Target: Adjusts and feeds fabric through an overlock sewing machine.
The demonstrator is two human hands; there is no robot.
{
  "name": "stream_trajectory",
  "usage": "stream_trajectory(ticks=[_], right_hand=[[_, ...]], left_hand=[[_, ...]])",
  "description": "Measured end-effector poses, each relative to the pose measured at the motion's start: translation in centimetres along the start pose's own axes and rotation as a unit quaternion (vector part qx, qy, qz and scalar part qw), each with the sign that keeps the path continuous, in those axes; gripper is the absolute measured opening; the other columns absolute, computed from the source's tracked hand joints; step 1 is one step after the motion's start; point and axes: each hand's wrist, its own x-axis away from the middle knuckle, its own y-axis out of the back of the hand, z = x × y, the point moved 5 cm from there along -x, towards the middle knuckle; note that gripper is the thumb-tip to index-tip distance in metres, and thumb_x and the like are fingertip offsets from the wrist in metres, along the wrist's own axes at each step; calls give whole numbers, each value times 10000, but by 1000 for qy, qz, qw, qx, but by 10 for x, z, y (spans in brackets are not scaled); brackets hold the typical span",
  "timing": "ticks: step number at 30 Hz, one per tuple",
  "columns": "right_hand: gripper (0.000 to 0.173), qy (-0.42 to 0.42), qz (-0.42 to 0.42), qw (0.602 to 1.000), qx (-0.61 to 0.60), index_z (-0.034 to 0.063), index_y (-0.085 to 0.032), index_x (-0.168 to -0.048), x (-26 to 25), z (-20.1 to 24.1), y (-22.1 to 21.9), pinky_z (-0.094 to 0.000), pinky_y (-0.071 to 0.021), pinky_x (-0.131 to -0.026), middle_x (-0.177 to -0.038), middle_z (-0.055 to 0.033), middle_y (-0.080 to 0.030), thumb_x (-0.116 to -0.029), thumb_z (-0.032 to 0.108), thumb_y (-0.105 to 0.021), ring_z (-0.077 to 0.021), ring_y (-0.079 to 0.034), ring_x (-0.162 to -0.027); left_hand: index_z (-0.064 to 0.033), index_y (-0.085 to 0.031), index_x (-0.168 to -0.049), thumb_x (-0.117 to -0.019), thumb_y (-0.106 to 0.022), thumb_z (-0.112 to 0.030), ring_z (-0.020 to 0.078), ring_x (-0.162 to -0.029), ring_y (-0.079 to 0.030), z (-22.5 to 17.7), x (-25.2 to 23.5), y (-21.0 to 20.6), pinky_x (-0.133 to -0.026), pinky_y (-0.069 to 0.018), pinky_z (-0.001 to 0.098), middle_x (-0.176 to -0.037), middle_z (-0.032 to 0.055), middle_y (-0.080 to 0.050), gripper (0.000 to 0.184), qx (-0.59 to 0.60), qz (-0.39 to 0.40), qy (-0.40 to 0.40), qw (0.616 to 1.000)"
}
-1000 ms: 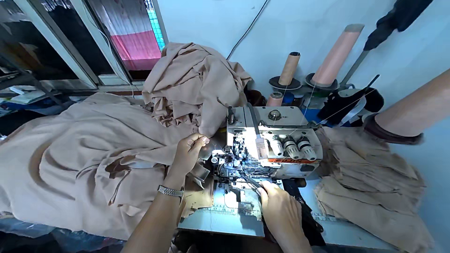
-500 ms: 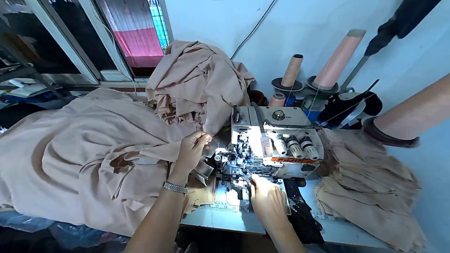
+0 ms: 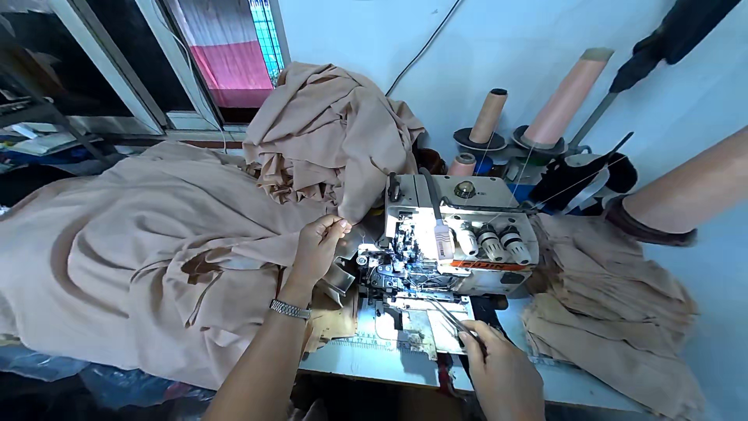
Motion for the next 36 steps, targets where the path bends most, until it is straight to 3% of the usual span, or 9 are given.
stream_trajectory(ticks=[6, 9, 11, 13, 17, 20, 22, 27, 36], right_hand=[[241, -40, -25, 997, -60, -13, -688, -1163, 17, -27, 10, -596, -546, -735, -1012, -203, -714, -1014, 100, -536, -389, -709, -880], [231, -50, -89, 982, -161, -46, -641, -1111, 16, -48, 16, -382, -527, -629, -807, -107, -640, -997, 147, -584, -190, -613, -681], [223, -51, -137, 959, -241, -22, -606, -996, 10, -57, 28, -214, -453, -562, -710, 2, -547, -975, 198, -638, -32, -507, -598], [203, -28, -183, 934, -306, 42, -581, -887, -3, -60, 45, -132, -382, -496, -640, 100, -479, -973, 215, -645, 57, -434, -525], [168, 52, -232, 906, -349, 105, -618, -922, -45, -48, 87, -163, -384, -457, -646, 129, -484, -997, 251, -584, 39, -418, -487], [297, 79, -211, 912, -343, 33, -653, -1198, -86, -24, 112, -224, -424, -496, -772, 40, -584, -1025, 263, -583, -15, -456, -534], [329, 56, -178, 904, -384, 61, -641, -1279, -114, -7, 120, -182, -382, -481, -768, 70, -559, -1016, 254, -600, 10, -412, -516], [64, 36, -202, 857, -473, 130, -696, -1008, -142, 10, 132, -145, -328, -424, -625, 136, -502, -988, 184, -666, 29, -348, -435], [29, 102, -255, 835, -476, 188, -686, -980, -132, 0, 158, -132, -358, -426, -630, 176, -522, -993, 207, -668, 46, -406, -457]], left_hand=[[-3, -699, -971, -1037, -525, -78, 27, -816, -670, 0, -1, -1, -779, -560, 207, -901, 18, -717, 201, -8, 0, -3, 1000], [0, -692, -988, -1049, -520, -92, 37, -828, -662, -2, 2, -1, -793, -553, 218, -920, 29, -710, 204, -13, 3, 12, 1000], [-13, -701, -973, -1036, -529, -85, 26, -814, -669, -1, 0, -1, -782, -565, 208, -899, 10, -715, 196, -10, 0, 9, 1000], [-11, -701, -974, -1041, -523, -86, 26, -805, -667, -2, 1, -1, -777, -562, 207, -892, 13, -714, 204, -10, 1, 13, 1000], [3, -697, -982, -1053, -523, -82, 34, -800, -655, -5, 2, 0, -773, -546, 205, -899, 26, -711, 207, -13, -1, 25, 1000], [5, -700, -979, -1051, -527, -77, 24, -791, -650, -6, 3, 1, -765, -540, 194, -892, 22, -709, 204, -11, -4, 29, 999], [-7, -706, -962, -1041, -529, -70, 7, -784, -651, -3, 1, 1, -759, -543, 182, -873, 5, -715, 203, -13, -7, 19, 1000], [-3, -703, -958, -1040, -523, -70, 26, -788, -664, 0, 0, 2, -772, -561, 206, -871, 15, -715, 209, -13, -7, 20, 1000], [-20, -714, -958, -1034, -520, -83, 14, -797, -660, 2, -2, 2, -779, -553, 207, -865, -13, -722, 218, -17, -4, -2, 1000]])
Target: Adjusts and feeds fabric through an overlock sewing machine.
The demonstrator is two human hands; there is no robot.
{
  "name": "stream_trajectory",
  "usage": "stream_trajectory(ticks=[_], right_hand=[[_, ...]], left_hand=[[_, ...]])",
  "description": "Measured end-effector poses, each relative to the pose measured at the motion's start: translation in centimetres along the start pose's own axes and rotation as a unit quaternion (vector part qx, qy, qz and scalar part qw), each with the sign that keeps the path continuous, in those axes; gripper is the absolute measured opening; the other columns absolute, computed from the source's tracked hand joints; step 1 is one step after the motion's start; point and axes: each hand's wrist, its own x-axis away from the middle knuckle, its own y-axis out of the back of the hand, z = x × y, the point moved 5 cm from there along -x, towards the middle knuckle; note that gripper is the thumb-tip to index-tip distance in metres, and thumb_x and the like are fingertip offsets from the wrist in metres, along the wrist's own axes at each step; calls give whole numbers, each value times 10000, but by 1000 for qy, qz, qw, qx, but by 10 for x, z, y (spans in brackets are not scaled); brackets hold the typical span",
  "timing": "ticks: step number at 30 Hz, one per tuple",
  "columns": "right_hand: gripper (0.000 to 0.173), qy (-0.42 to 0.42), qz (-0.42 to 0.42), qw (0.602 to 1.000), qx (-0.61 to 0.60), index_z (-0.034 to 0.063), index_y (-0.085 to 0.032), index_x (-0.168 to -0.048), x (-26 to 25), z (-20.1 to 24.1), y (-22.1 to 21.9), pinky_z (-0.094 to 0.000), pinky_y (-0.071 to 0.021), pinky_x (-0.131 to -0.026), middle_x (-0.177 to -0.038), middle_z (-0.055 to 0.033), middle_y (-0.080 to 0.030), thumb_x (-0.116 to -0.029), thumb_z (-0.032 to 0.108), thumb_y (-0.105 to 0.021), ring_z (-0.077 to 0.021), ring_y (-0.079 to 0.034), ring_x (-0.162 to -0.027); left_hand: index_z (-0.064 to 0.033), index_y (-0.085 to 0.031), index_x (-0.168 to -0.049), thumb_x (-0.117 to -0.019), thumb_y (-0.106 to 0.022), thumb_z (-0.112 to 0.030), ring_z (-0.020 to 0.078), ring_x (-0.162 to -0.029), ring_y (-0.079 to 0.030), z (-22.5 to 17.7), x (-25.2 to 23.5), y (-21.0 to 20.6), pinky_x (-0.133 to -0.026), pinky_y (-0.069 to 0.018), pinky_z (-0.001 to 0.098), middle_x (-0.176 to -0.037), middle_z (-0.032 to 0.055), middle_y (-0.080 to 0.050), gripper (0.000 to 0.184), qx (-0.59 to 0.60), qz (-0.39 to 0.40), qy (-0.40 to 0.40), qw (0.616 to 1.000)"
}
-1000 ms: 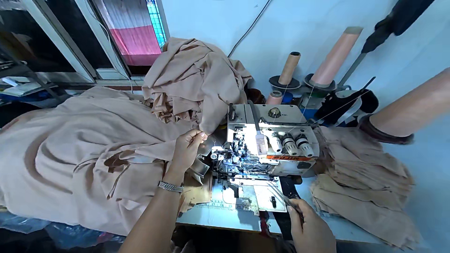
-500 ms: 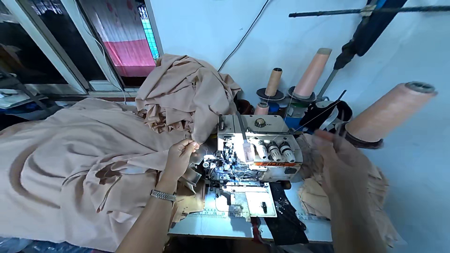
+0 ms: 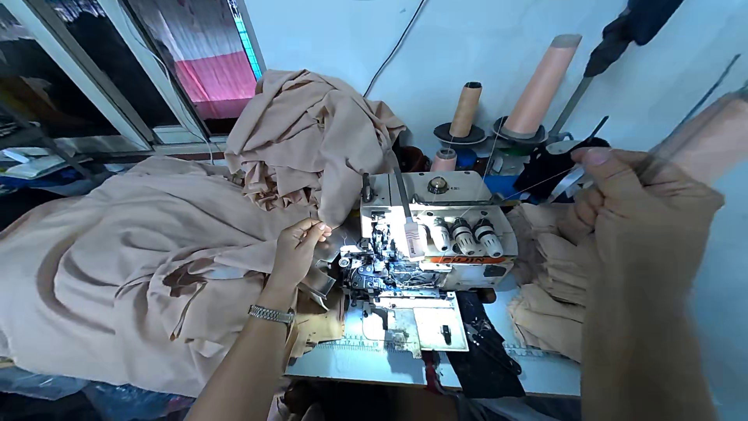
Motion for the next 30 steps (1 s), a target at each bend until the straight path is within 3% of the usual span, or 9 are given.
stream_trajectory(ticks=[5, 9, 12, 14, 15, 18, 21, 27, 30], right_hand=[[63, 32, 16, 999, 0, 210, -660, -1067, 11, -4, 22, -128, -393, -466, -741, 180, -581, -1008, 207, -637, 48, -445, -508], [123, -40, -47, 998, 26, 213, -533, -1171, 52, -23, 43, -168, -379, -462, -739, 129, -470, -1072, 275, -495, 1, -411, -512], [213, -88, -76, 990, 74, 86, -492, -1183, 102, -53, 53, -160, -380, -434, -722, 110, -494, -1103, 258, -395, 17, -416, -487], [325, -113, 1, 983, 146, -84, -569, -1217, 140, -72, 51, -190, -427, -512, -818, 21, -571, -1081, 172, -420, 2, -478, -572], [335, -123, 54, 974, 184, -108, -616, -1200, 156, -79, 46, -230, -454, -562, -871, -51, -621, -1055, 157, -473, -34, -515, -625], [278, -129, 97, 951, 264, -12, -736, -1127, 186, -89, 26, -223, -505, -606, -878, -71, -672, -964, 181, -620, -61, -587, -669], [244, -119, 97, 938, 310, 50, -760, -1089, 194, -91, 20, -231, -515, -628, -871, -49, -665, -939, 198, -639, -80, -611, -694], [200, -52, 160, 891, 421, 55, -790, -1034, 188, -80, 0, -448, -553, -610, -923, -133, -669, -934, 106, -625, -260, -662, -724], [205, -40, 175, 840, 512, 37, -788, -1047, 182, -73, -21, -485, -564, -592, -968, -179, -676, -947, 13, -610, -333, -692, -744]], left_hand=[[-17, -709, -957, -1043, -519, -78, 13, -794, -647, -5, 3, 0, -784, -537, 196, -864, -10, -712, 217, -8, -4, 14, 1000], [-27, -714, -951, -1032, -519, -77, 12, -800, -661, -1, 1, 0, -787, -549, 196, -866, -17, -725, 217, -6, -3, -6, 1000], [-25, -711, -949, -1033, -519, -78, 4, -799, -656, -2, 2, -1, -791, -546, 192, -869, -23, -721, 217, -9, -1, -1, 1000], [-21, -707, -951, -1033, -519, -72, 5, -798, -657, -2, 2, -2, -789, -551, 192, -870, -22, -719, 211, -11, 1, 0, 1000], [-20, -706, -950, -1033, -518, -71, 9, -797, -659, -2, 2, -2, -786, -553, 196, -869, -18, -720, 212, -12, 2, -1, 1000], [-19, -699, -950, -1036, -513, -66, 12, -802, -660, -3, 1, -2, -789, -557, 197, -870, -19, -714, 210, -17, 6, -3, 1000], [-24, -698, -951, -1038, -511, -70, 9, -796, -655, -4, 2, -3, -781, -549, 196, -864, -26, -711, 212, -18, 3, -2, 1000], [-19, -700, -957, -1037, -514, -69, 15, -809, -660, -5, 2, -2, -788, -554, 198, -877, -18, -712, 209, -20, 2, 8, 1000], [-22, -700, -951, -1037, -512, -71, 21, -808, -661, -5, 2, -2, -782, -557, 202, -878, -16, -710, 213, -15, 2, 9, 1000]])
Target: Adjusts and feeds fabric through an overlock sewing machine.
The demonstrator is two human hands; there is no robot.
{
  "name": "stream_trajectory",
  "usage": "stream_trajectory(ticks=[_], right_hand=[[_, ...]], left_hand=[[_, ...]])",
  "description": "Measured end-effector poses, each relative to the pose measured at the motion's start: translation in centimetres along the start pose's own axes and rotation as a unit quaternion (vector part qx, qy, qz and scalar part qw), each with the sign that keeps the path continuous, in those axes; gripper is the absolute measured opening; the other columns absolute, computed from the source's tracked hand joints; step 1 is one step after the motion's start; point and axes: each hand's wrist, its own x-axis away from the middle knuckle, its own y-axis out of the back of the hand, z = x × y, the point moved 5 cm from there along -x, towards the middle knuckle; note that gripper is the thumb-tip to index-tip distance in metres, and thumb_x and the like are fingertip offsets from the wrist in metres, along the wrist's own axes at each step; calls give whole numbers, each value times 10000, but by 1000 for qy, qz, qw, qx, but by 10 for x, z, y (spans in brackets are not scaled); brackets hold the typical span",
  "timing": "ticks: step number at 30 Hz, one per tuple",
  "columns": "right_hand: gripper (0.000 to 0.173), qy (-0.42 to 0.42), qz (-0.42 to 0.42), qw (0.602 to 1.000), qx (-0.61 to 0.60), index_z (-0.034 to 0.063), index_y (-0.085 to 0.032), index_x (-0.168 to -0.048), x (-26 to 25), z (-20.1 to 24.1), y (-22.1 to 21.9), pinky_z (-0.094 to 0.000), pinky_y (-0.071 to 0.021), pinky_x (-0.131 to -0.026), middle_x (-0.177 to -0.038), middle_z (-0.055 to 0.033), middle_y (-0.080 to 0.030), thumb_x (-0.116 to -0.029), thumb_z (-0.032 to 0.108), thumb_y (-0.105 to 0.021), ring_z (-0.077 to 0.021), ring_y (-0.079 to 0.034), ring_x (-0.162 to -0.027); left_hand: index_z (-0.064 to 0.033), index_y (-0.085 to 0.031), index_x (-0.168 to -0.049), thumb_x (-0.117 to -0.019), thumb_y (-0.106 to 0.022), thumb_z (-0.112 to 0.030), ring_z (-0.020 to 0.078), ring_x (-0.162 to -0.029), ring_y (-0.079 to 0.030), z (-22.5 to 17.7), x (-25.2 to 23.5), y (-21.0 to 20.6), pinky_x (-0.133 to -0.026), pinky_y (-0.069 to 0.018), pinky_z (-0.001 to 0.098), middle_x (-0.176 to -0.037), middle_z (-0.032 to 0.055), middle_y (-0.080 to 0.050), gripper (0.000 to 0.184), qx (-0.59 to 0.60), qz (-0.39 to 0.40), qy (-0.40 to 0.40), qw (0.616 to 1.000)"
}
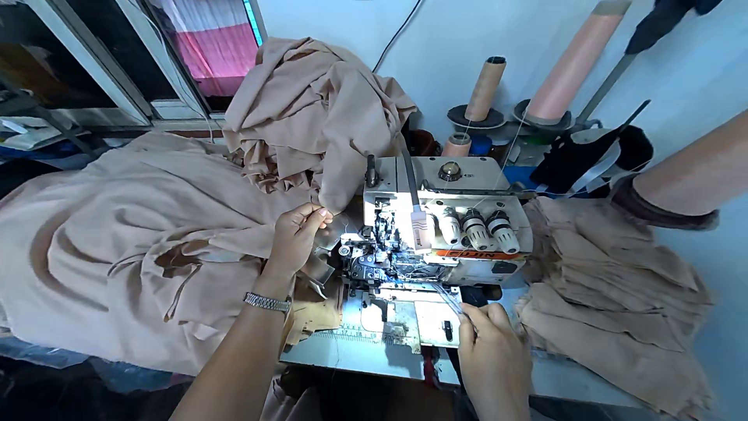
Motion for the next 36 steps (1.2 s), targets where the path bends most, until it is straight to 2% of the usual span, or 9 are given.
stream_trajectory(ticks=[3, 7, 11, 15, 21, 24, 26, 32, 36], right_hand=[[208, -28, 51, 992, 113, 35, -778, -1047, -10, 18, -3, -475, -578, -623, -1052, -192, -683, -968, 2, -588, -344, -716, -794], [187, -3, 107, 987, 117, -1, -764, -1017, -13, 42, -13, -489, -583, -661, -1119, -193, -694, -951, -12, -589, -349, -724, -795], [135, 37, 69, 994, 74, 55, -791, -975, -5, 54, -17, -476, -575, -610, -996, -168, -709, -934, 57, -663, -331, -718, -746], [190, -3, 48, 993, 107, 52, -782, -1005, -7, 38, -5, -487, -560, -557, -1024, -180, -685, -934, -1, -614, -338, -707, -720], [120, 40, 60, 995, 74, 27, -774, -965, -3, 58, -30, -502, -582, -648, -1012, -199, -715, -935, 53, -661, -361, -720, -741], [161, 35, 81, 995, 35, 29, -779, -1030, 0, 61, -34, -508, -593, -701, -1041, -204, -714, -958, 60, -638, -356, -729, -804], [151, 39, 80, 996, 22, 25, -780, -1008, -1, 61, -36, -508, -592, -701, -1001, -203, -708, -954, 55, -642, -359, -726, -802], [195, -1, 163, 986, -43, 12, -760, -1050, -22, 59, -40, -512, -567, -857, -996, -174, -701, -998, 109, -600, -343, -704, -939], [162, -4, 181, 982, -59, -9, -729, -1002, -29, 60, -39, -495, -561, -864, -983, -161, -693, -997, 104, -613, -318, -696, -943]], left_hand=[[-27, -706, -943, -1035, -520, -77, 13, -799, -655, 0, 0, 1, -777, -547, 196, -868, -17, -711, 213, 1, -8, 2, 1000], [-27, -707, -946, -1035, -523, -80, 24, -805, -657, 2, -1, 2, -788, -544, 204, -869, -5, -714, 211, 7, -7, 1, 1000], [-28, -711, -941, -1035, -523, -88, 31, -820, -662, 3, -1, 3, -797, -543, 214, -871, -2, -718, 219, 16, -11, 3, 1000], [-26, -711, -944, -1033, -523, -79, 41, -823, -663, 4, -2, 3, -798, -543, 218, -875, 5, -720, 214, 37, -11, 3, 999], [-29, -708, -944, -1036, -522, -85, 29, -819, -665, 6, -2, 3, -794, -542, 207, -872, -3, -723, 215, 43, -9, -6, 999], [-19, -708, -952, -1034, -524, -88, 36, -820, -665, 5, -2, 5, -802, -545, 222, -874, 5, -720, 213, 36, -14, -1, 999], [-15, -706, -953, -1034, -526, -87, 38, -822, -667, 5, -3, 5, -808, -550, 228, -877, 8, -721, 210, 36, -12, 2, 999], [-22, -708, -953, -1034, -520, -87, 34, -812, -663, 8, -3, 4, -792, -547, 221, -870, -2, -723, 215, 38, -11, -12, 999], [-30, -707, -945, -1036, -523, -98, 27, -805, -660, 7, -3, 4, -790, -543, 217, -869, -9, -723, 216, 33, -12, -14, 999]])
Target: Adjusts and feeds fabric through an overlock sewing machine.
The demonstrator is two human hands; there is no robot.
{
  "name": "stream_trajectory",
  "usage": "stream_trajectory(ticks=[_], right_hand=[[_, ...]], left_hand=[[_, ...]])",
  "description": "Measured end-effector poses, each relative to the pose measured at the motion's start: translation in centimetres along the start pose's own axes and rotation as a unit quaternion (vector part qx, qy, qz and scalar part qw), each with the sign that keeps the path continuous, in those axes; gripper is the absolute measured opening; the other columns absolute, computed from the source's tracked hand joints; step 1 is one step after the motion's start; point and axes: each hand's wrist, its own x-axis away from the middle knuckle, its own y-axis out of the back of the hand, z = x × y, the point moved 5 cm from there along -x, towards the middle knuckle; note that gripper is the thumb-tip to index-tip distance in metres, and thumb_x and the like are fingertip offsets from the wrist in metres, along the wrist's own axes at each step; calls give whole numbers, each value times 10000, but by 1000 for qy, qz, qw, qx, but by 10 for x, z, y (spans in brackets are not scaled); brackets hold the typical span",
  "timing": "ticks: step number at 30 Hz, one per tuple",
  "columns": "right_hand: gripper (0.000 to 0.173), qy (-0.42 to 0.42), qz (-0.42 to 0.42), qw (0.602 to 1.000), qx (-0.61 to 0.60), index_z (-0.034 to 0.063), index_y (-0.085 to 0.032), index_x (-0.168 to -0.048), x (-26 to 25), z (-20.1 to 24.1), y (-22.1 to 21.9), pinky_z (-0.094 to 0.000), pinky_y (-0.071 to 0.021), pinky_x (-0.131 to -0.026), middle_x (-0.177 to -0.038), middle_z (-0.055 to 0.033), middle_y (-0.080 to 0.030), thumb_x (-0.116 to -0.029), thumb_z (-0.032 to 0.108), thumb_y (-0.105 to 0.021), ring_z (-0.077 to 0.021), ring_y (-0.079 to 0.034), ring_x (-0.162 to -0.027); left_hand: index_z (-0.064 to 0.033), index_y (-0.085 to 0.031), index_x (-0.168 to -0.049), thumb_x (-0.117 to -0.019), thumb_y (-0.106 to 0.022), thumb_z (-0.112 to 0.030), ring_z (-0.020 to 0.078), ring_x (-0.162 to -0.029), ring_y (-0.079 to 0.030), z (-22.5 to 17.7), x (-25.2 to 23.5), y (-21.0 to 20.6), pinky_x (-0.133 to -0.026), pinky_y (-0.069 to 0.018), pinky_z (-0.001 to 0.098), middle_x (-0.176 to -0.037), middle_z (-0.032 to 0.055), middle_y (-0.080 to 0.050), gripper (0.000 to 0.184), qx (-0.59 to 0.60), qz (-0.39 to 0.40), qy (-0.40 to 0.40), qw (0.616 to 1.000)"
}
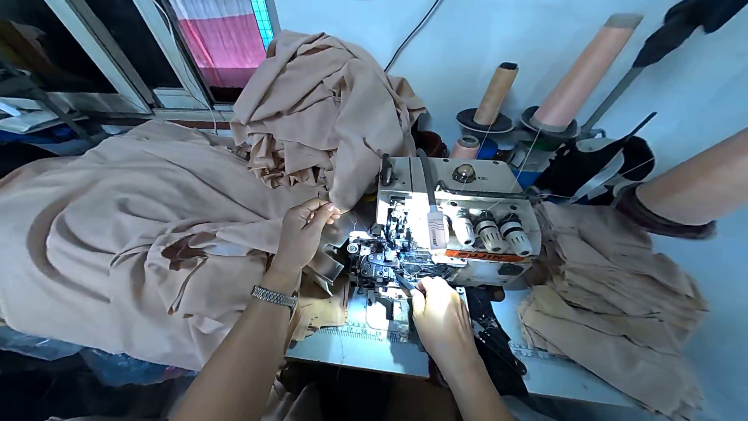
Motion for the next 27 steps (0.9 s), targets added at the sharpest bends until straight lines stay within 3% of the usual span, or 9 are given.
stream_trajectory(ticks=[7, 12, 18, 20, 27], right_hand=[[184, -3, 71, 994, 89, 78, -727, -1115, -3, 9, 1, -493, -543, -832, -1084, -127, -691, -1010, 156, -597, -304, -695, -961], [99, 83, -41, 989, 115, 55, -743, -997, 2, 13, -4, -470, -553, -630, -942, -139, -695, -925, 88, -684, -310, -700, -739], [52, 70, -79, 992, 76, 58, -727, -924, 6, 4, 1, -485, -555, -626, -896, -116, -692, -917, 77, -679, -302, -694, -722], [63, 68, -82, 992, 64, 32, -731, -953, 7, 7, 0, -482, -571, -643, -916, -138, -687, -921, 72, -694, -310, -696, -727], [85, 126, -78, 986, 73, 15, -742, -925, 2, 22, -13, -468, -562, -595, -909, -160, -672, -936, 70, -677, -319, -684, -688]], left_hand=[[-31, -704, -951, -1033, -514, -90, 14, -805, -654, -2, 0, 0, -786, -536, 204, -865, -20, -719, 214, -14, 0, 0, 1000], [-40, -699, -939, -1032, -515, -97, 20, -809, -661, -1, 0, 1, -798, -544, 213, -863, -27, -721, 214, -10, 2, -4, 1000], [-48, -697, -940, -1026, -513, -98, 26, -819, -666, -1, -1, 0, -809, -551, 227, -869, -31, -722, 209, -8, 4, -2, 1000], [-49, -701, -950, -1027, -518, -105, 27, -825, -670, 0, -1, 1, -814, -554, 229, -871, -30, -725, 207, -11, 6, -1, 1000], [-51, -696, -943, -1030, -511, -96, 25, -818, -674, -2, 0, 0, -817, -555, 217, -858, -39, -723, 210, -9, -1, 7, 1000]])
